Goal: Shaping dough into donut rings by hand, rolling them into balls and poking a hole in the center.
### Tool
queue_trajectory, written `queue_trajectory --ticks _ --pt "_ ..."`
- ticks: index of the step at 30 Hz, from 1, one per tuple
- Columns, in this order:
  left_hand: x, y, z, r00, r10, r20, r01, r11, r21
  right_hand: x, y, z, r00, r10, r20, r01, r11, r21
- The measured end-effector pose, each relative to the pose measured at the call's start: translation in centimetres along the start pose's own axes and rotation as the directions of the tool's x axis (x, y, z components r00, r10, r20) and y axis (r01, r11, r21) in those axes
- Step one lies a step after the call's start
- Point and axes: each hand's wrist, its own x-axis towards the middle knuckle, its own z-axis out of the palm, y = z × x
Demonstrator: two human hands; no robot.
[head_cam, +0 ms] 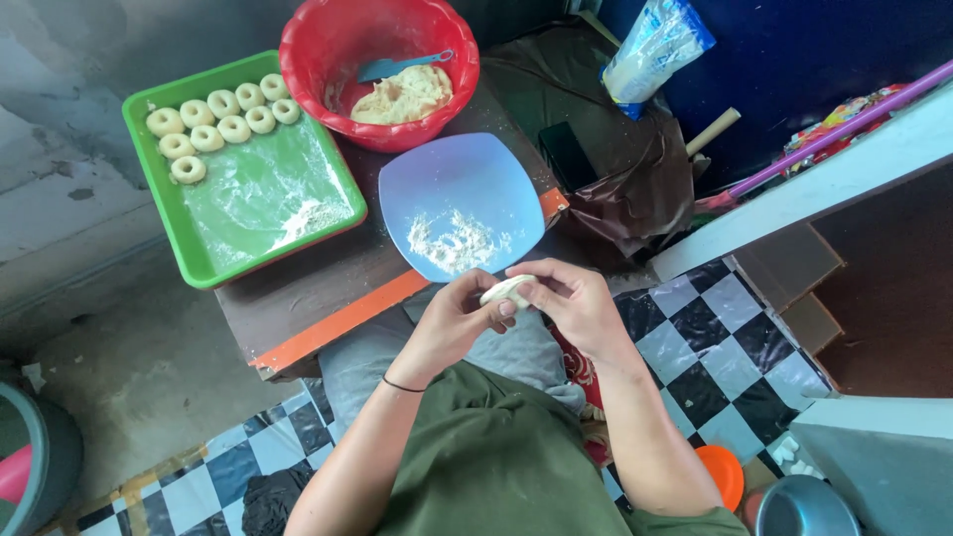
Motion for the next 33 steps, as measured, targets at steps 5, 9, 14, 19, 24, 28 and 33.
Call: queue_trajectory --ticks 5,9,14,19,24,28,33 --pt "0.4 -0.5 0.4 0.994 0.063 -0.091 -0.074 0.991 -0.115 -0.2 -0.1 0.5 0.999 0.019 0.047 -0.02 1.0 0.024" --pt "-0.3 1.5 1.0 0.981 0.039 -0.19 0.005 0.974 0.226 -1.3 -0.7 0.2 0.993 -0.115 -0.037 0.092 0.916 -0.391" --pt "-0.2 1.3 1.2 0.984 -0.063 -0.164 0.078 0.993 0.09 0.7 3.1 -2.7 0.996 0.031 -0.079 -0.036 0.998 -0.058" --pt "-0.2 1.3 -0.7 0.989 -0.089 -0.122 0.098 0.993 0.063 0.5 4.1 -2.7 0.995 0.095 -0.01 -0.093 0.988 0.123" --pt "0.0 0.7 -1.3 0.976 -0.14 -0.168 0.128 0.989 -0.078 1.4 4.6 -2.9 0.993 0.121 -0.012 -0.116 0.973 0.2" --pt "-0.5 0.8 -1.5 0.985 -0.1 -0.139 0.105 0.994 0.03 2.1 4.8 -3.5 0.987 0.152 0.049 -0.159 0.968 0.195" --pt "-1.0 -0.7 -1.4 0.982 -0.145 -0.124 0.129 0.983 -0.128 3.4 3.3 -3.3 0.991 0.129 -0.028 -0.128 0.991 0.028"
